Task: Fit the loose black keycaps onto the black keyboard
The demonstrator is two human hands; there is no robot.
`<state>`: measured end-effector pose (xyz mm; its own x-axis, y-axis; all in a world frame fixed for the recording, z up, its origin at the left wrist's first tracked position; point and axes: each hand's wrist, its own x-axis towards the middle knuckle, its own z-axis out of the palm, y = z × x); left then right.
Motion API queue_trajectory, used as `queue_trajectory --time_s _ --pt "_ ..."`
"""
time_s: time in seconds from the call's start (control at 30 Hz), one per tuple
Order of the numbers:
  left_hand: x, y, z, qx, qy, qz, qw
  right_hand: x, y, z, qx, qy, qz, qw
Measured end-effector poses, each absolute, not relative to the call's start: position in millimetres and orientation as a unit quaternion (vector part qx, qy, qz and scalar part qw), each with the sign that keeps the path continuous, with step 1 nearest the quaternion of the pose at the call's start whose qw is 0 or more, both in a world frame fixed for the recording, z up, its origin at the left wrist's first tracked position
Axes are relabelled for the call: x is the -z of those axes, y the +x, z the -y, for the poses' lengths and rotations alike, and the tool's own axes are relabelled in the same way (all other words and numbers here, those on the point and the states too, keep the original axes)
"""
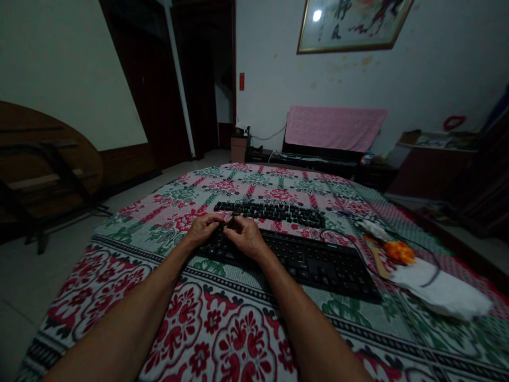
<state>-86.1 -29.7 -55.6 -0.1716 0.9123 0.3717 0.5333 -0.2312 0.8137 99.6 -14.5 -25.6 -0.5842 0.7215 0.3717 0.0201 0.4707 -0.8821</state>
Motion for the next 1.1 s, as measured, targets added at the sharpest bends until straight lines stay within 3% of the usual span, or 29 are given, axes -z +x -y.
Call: queue_trajectory --time_s 0.23,1.1 --pt "58 -87 29 -0.476 0.616 -0.599 0.186 21 104 18 -0.458 -0.184 0.812 0.311" --pt "57 -86 29 -0.477 0.610 -0.604 0.189 6 98 30 -0.272 -0.233 0.893 0.274"
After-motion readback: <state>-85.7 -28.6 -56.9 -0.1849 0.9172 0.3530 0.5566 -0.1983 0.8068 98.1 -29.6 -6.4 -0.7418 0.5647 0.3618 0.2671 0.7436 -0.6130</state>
